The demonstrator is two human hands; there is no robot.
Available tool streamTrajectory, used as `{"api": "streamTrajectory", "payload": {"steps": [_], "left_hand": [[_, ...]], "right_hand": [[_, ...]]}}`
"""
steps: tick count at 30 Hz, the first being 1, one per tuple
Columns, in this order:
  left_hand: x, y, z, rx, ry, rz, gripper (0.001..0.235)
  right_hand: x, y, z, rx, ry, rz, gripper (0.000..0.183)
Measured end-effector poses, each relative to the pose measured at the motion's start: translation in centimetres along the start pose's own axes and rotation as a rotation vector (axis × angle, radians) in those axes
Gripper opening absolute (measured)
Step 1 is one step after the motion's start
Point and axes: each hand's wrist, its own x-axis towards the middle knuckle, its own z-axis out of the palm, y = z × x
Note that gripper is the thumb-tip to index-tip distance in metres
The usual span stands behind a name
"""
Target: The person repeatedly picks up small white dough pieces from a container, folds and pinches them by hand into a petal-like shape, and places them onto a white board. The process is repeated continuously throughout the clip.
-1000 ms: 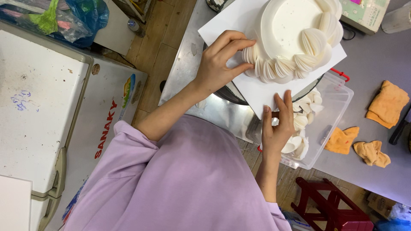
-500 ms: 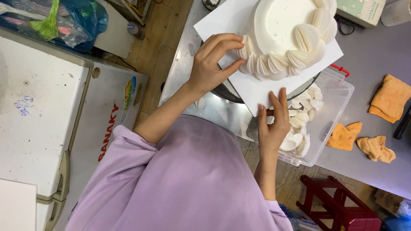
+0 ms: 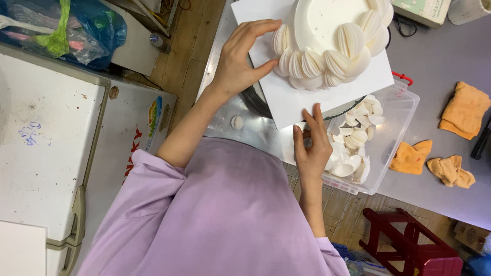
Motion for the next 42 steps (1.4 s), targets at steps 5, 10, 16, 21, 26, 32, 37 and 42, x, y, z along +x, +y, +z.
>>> {"api": "streamTrajectory", "payload": {"steps": [5, 10, 16, 21, 26, 32, 37, 42], "left_hand": [[0.4, -0.8, 0.8, -0.068, 0.022, -0.063, 0.056], [0.5, -1.7, 0.6, -0.049, 0.023, -0.034, 0.058], [-3.7, 1.5, -1.6, 0.086, 0.031, -0.074, 0.037], [-7.3, 5.3, -1.3, 0.001, -0.374, 0.148, 0.047], [-7.2, 5.0, -0.9, 0.052, -0.397, 0.086, 0.049], [-7.1, 4.5, -1.9, 0.125, -0.340, 0.005, 0.038], [-6.7, 4.5, -1.8, 0.154, -0.316, 0.023, 0.037], [-6.4, 4.7, -1.3, 0.146, -0.345, 0.034, 0.034]], "right_hand": [[0.0, -0.6, 0.0, 0.012, -0.017, -0.040, 0.038], [-0.6, 0.5, 0.3, 0.044, -0.025, -0.059, 0.039], [-1.0, 8.8, -1.8, 0.146, 0.252, -0.029, 0.026], [1.7, 19.8, -4.9, -0.147, 0.124, 0.217, 0.036], [2.8, 26.8, -2.4, -0.404, 0.011, 0.161, 0.085], [4.2, 28.2, -2.4, -0.139, -0.069, 0.446, 0.059], [6.0, 30.4, -4.8, -0.200, 0.174, 0.468, 0.029], [8.9, 33.0, -3.2, -0.260, 0.164, 0.301, 0.038]]}}
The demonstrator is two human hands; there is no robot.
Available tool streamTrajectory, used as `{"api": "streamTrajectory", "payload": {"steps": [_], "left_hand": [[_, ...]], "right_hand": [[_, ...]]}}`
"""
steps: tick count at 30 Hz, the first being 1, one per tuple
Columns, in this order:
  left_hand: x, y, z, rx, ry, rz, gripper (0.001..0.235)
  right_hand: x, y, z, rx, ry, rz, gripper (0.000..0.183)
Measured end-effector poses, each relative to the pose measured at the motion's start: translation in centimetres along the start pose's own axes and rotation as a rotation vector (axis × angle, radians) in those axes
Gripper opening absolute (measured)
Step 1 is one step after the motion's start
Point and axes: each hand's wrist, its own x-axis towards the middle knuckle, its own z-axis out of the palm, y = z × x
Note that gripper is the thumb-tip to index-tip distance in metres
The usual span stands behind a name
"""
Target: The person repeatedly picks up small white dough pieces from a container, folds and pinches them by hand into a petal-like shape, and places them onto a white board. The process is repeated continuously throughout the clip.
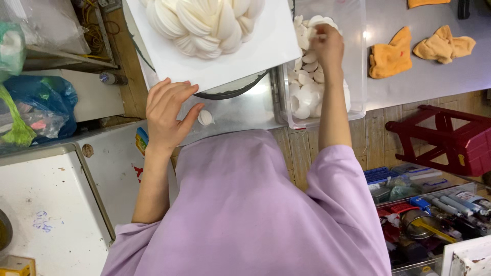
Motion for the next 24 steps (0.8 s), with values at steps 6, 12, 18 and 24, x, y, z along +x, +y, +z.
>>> {"api": "streamTrajectory", "payload": {"steps": [6, 12, 18, 24], "left_hand": [[0.2, -0.5, -0.2, -0.012, 0.022, -0.031, 0.032], [0.0, -1.0, -0.2, -0.035, 0.029, -0.029, 0.031], [0.3, -0.4, -0.8, -0.048, 0.023, -0.028, 0.029], [2.0, 4.0, -0.3, -0.403, -0.002, -0.088, 0.028]], "right_hand": [[1.1, -0.3, 0.7, -0.159, -0.081, -0.160, 0.048], [-1.0, -2.6, -1.4, -0.139, -0.133, -0.018, 0.055], [-4.0, -8.0, -7.8, 0.175, 0.103, -0.159, 0.062], [-13.8, -18.9, -13.2, 0.327, 0.130, -0.457, 0.064]]}}
